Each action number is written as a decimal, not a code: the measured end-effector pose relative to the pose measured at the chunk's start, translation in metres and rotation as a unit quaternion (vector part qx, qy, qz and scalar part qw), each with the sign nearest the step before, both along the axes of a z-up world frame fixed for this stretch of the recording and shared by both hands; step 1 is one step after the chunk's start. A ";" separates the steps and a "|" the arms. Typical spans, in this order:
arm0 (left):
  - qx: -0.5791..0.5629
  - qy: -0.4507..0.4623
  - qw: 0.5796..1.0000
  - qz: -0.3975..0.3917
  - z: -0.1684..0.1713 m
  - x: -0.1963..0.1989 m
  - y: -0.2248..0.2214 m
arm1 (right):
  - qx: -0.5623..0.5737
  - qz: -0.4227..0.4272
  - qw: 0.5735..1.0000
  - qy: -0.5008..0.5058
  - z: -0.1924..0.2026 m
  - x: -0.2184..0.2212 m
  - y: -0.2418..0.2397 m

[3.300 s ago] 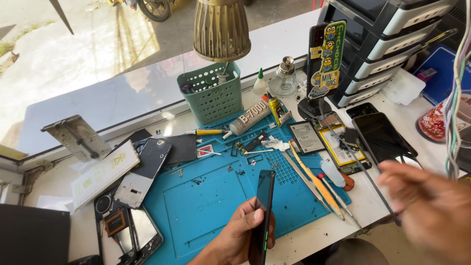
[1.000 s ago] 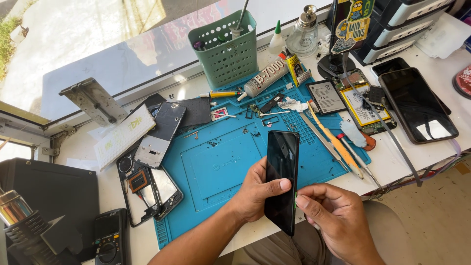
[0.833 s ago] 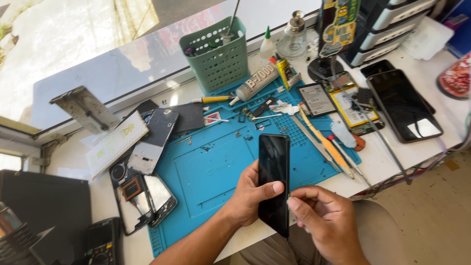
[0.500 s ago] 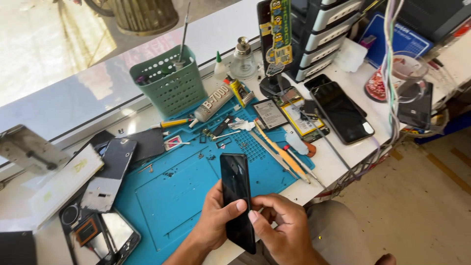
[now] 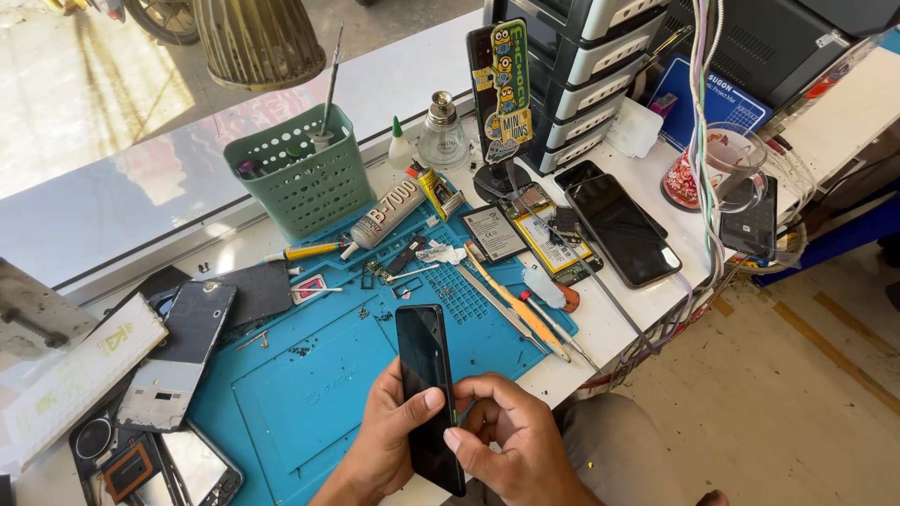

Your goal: Disassembling a smartphone to inspect and repair internal components

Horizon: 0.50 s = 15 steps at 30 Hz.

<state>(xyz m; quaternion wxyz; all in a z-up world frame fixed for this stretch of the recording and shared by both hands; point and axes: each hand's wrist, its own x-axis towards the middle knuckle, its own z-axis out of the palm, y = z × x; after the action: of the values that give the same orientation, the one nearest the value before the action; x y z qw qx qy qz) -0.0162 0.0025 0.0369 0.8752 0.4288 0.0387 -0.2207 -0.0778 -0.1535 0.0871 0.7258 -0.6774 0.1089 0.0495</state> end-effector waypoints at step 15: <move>0.018 -0.014 0.999 -0.034 0.013 -0.002 -0.003 | 0.083 -0.029 0.995 -0.044 -0.021 0.005 -0.004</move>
<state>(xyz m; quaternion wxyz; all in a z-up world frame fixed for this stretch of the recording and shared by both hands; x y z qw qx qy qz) -0.0180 -0.0006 0.0498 0.8597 0.4489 0.0159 -0.2432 -0.0730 -0.1575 0.0659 0.7849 -0.6127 0.0922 0.0075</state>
